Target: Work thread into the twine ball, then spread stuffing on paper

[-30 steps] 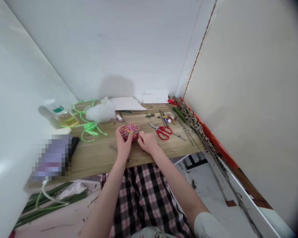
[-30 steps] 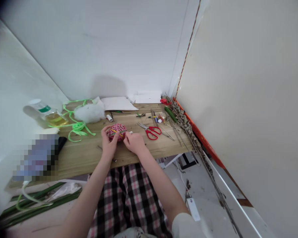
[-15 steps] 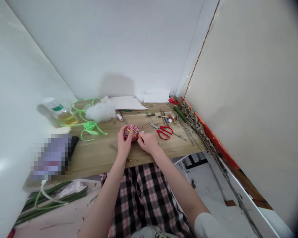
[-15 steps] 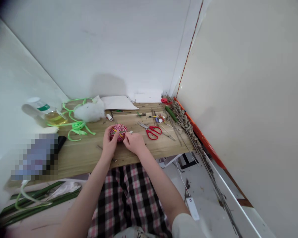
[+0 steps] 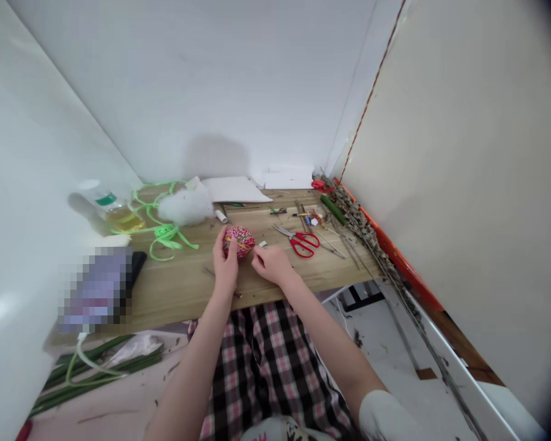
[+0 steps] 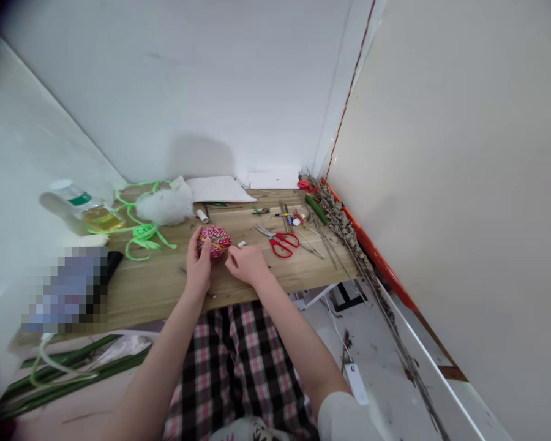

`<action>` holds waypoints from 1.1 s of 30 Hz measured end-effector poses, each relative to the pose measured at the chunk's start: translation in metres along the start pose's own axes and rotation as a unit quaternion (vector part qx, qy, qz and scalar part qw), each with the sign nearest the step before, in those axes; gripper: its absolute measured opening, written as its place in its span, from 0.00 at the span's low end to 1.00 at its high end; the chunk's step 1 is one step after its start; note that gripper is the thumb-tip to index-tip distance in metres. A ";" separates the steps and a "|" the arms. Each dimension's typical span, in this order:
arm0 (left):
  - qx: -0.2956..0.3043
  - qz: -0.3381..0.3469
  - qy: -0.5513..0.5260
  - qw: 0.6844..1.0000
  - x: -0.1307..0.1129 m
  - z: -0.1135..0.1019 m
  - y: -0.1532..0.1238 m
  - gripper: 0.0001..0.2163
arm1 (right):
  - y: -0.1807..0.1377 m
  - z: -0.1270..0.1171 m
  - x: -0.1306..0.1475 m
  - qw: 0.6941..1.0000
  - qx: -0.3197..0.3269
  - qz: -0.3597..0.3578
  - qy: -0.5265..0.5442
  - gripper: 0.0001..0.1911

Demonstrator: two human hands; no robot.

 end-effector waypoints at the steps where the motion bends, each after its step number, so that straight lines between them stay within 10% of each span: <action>1: 0.007 -0.005 -0.013 1.000 -0.001 0.001 0.000 0.24 | 0.000 0.000 0.000 1.000 0.006 0.004 0.000 0.11; 24: 0.032 -0.072 0.005 0.997 -0.001 0.006 -0.004 0.38 | 0.000 -0.003 -0.005 1.000 0.003 0.014 0.007 0.15; 33: 0.031 -0.095 -0.025 0.995 0.007 0.008 -0.002 0.29 | -0.001 -0.002 -0.004 1.000 -0.004 0.000 0.005 0.14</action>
Point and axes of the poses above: each hand's wrist, its own y-axis towards the middle knuckle, its own z-axis out of the palm, x = y × z, the point moved 4 cm from there along y, towards the middle knuckle, and after that the axes turned 13 degrees about x, right-handed, at the moved point
